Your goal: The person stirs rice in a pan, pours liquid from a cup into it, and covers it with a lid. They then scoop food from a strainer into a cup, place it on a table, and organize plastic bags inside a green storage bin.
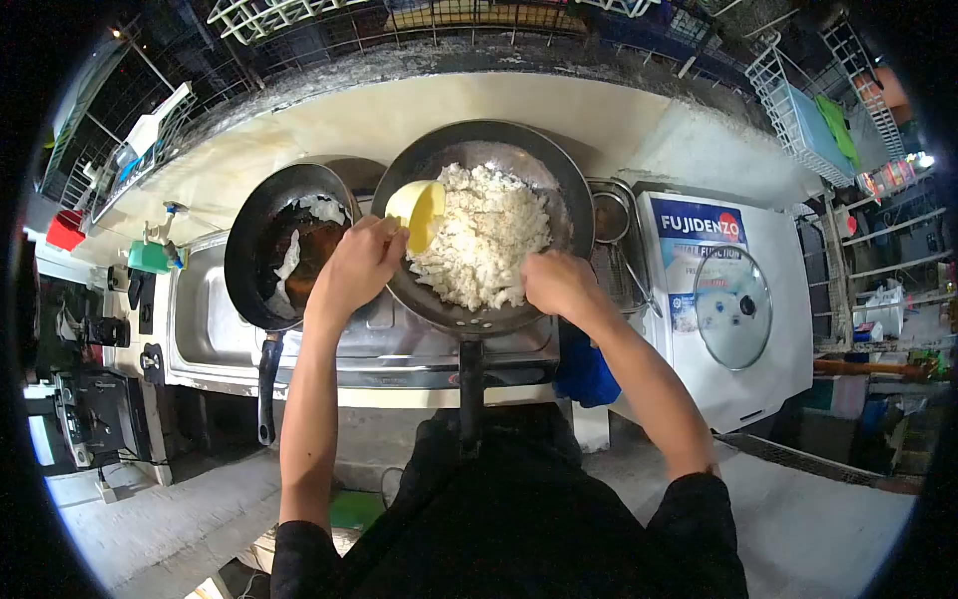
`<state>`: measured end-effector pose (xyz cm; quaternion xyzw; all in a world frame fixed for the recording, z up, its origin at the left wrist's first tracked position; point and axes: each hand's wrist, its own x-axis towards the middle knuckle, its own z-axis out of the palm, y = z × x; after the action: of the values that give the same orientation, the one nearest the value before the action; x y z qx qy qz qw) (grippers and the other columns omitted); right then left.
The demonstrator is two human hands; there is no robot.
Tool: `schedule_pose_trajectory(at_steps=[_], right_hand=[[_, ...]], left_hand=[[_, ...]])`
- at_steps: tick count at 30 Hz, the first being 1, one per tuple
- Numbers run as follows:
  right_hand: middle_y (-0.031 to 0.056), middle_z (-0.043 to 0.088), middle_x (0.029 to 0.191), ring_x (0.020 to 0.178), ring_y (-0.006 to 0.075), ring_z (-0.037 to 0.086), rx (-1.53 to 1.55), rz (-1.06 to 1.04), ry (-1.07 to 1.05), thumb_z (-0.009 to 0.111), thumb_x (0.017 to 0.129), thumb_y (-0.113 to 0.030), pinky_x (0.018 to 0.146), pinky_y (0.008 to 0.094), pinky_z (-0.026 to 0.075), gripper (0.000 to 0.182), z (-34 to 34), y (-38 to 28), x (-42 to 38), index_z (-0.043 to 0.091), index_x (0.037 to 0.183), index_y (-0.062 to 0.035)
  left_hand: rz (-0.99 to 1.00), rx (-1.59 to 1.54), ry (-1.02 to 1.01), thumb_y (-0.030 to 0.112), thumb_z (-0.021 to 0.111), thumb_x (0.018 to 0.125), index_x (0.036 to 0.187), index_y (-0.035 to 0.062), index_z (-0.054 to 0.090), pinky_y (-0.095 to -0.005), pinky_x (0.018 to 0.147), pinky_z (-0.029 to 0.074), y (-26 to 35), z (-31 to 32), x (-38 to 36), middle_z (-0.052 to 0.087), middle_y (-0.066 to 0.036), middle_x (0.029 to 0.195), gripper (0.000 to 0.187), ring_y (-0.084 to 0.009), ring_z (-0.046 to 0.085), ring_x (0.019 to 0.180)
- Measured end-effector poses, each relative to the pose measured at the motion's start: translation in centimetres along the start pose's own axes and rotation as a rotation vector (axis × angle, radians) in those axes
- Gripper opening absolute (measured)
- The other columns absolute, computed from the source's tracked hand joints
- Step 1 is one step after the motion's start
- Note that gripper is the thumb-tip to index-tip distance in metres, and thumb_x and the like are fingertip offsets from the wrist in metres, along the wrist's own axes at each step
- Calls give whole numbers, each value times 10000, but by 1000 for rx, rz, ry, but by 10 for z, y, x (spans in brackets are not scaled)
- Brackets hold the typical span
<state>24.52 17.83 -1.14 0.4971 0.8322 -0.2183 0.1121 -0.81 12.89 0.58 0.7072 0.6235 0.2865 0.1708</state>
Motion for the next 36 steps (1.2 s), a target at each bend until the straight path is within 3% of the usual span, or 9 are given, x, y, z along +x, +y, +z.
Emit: schedule_pose_trajectory(at_steps=[4,11,14,18,23,26,29,33,36], right_hand=[[223,638,835,830,377,627,21,-3,48,533,750,-112,730,440,502,165,-9,-1,-13,668,814,-41],[142,660,848,810,338,635,27,7,68,527,774,-136,709,436,503,162,-4,-14,-10,677,789,-78],[171,653,852,809,334,640,99,69,258,528,780,-153,722,429,501,172,15,-7,18,679,766,-73],[163,657,894,839,343,637,130,44,72,540,771,-139,752,425,493,185,-15,-16,19,687,874,-96],[147,656,883,843,325,630,147,-8,129,534,821,-218,762,398,489,201,16,-7,46,688,871,-98],[164,653,860,817,332,637,205,6,128,531,759,-120,727,410,490,162,-21,-31,20,671,829,-80],[174,650,833,788,331,640,277,-32,218,528,753,-111,707,408,490,147,27,-14,50,668,783,-76],[175,651,861,847,319,635,256,18,94,542,763,-104,757,396,483,134,-14,-32,39,661,820,-82],[159,660,874,854,300,641,211,-58,87,537,779,-104,778,390,484,159,14,-24,52,672,862,-99]], left_hand=[[-3,59,-4,156,516,874,823,-45,559,-455,697,426,-3,-11,9,545,-255,779,211,-417,537,765],[57,101,-18,162,518,873,824,-46,558,-465,700,429,-15,-14,15,544,-258,782,218,-424,537,769],[10,74,-15,164,521,872,830,-45,563,-463,703,433,-12,-18,12,550,-256,793,218,-425,541,783],[-5,82,-4,164,524,871,833,-42,566,-459,705,437,-15,-21,1,555,-254,802,214,-423,549,779],[-18,63,30,164,525,873,831,-39,567,-460,699,439,-18,-28,-4,558,-253,797,211,-421,557,764],[-68,49,31,162,527,873,833,-37,572,-457,701,440,-14,-32,-8,562,-250,786,208,-422,557,767],[-76,43,43,161,530,873,830,-37,569,-454,698,442,-10,-30,-10,563,-248,775,206,-416,556,763],[-42,76,55,153,534,874,832,-39,565,-444,681,444,-14,-26,-9,562,-242,764,199,-396,556,749],[-59,70,61,146,531,877,844,-42,569,-432,668,447,-3,-31,-8,561,-232,754,194,-385,558,739]])
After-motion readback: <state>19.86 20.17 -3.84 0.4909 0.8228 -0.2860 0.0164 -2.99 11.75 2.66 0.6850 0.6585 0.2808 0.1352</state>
